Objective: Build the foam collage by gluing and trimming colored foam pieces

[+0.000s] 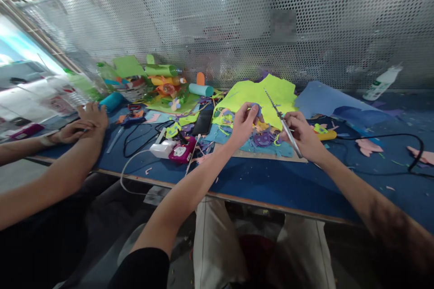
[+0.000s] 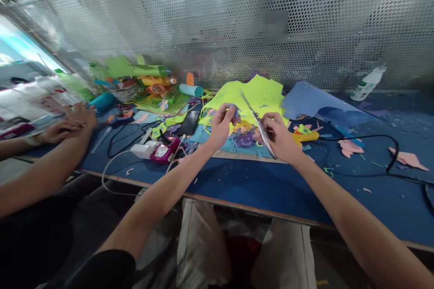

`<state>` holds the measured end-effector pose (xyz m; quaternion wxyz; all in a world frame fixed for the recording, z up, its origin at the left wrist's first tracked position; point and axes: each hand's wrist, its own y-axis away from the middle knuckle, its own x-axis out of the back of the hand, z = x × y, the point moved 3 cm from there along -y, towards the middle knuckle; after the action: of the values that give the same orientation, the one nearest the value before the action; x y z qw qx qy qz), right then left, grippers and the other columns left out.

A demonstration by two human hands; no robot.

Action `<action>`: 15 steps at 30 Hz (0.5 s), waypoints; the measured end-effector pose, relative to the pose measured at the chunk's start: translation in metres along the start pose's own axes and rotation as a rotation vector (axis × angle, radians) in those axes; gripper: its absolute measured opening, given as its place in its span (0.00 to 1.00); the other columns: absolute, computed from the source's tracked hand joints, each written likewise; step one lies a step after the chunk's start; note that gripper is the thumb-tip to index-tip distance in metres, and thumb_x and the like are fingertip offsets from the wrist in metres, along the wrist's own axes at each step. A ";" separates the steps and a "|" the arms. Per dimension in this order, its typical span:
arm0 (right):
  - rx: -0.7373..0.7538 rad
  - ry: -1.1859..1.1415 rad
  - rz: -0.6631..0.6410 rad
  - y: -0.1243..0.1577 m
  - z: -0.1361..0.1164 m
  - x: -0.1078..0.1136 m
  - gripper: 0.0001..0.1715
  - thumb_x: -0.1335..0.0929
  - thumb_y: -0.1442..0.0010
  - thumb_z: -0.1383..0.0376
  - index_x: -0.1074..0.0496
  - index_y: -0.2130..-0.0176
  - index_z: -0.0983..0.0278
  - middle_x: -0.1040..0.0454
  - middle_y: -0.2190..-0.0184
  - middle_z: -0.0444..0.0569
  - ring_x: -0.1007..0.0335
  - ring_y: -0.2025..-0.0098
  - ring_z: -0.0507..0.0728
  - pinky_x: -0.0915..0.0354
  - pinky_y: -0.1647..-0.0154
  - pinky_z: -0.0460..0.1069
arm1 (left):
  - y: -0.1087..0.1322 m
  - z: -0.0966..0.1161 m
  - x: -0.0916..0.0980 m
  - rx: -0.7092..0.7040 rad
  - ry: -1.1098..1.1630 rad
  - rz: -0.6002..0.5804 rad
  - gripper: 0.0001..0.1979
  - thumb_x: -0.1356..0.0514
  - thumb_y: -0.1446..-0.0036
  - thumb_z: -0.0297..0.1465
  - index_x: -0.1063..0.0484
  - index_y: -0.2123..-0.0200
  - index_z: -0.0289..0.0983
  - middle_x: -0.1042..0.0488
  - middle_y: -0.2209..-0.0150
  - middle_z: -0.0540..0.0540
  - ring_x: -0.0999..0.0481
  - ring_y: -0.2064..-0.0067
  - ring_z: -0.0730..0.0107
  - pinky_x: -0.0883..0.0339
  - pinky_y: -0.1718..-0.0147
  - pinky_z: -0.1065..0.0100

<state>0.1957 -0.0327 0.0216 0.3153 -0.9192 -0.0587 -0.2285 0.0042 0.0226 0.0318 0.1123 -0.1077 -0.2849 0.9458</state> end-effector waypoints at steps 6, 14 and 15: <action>0.083 0.139 0.046 0.000 0.007 0.008 0.23 0.30 0.43 0.44 0.40 0.65 0.56 0.41 0.55 0.53 0.38 0.58 0.62 0.32 0.69 0.56 | -0.001 -0.001 0.001 -0.014 -0.017 -0.007 0.20 0.39 0.35 0.50 0.32 0.67 0.38 0.32 0.76 0.52 0.33 0.75 0.78 0.39 0.76 0.71; 0.196 0.371 -0.049 -0.003 0.002 0.032 0.24 0.36 0.40 0.41 0.40 0.65 0.57 0.40 0.61 0.55 0.39 0.53 0.69 0.34 0.68 0.58 | -0.003 0.001 0.005 0.001 -0.063 0.019 0.23 0.41 0.36 0.53 0.33 0.67 0.38 0.32 0.75 0.52 0.33 0.74 0.77 0.38 0.74 0.70; 0.193 0.383 -0.032 -0.003 0.001 0.033 0.23 0.37 0.38 0.41 0.41 0.66 0.56 0.39 0.63 0.54 0.39 0.55 0.69 0.34 0.67 0.59 | -0.003 0.000 0.006 -0.001 -0.062 0.023 0.23 0.42 0.36 0.53 0.33 0.67 0.39 0.32 0.75 0.51 0.33 0.74 0.76 0.38 0.74 0.69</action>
<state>0.2250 -0.0310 0.0377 0.4035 -0.8235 -0.0336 -0.3973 -0.0010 0.0271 0.0329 0.0926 -0.0817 -0.2875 0.9498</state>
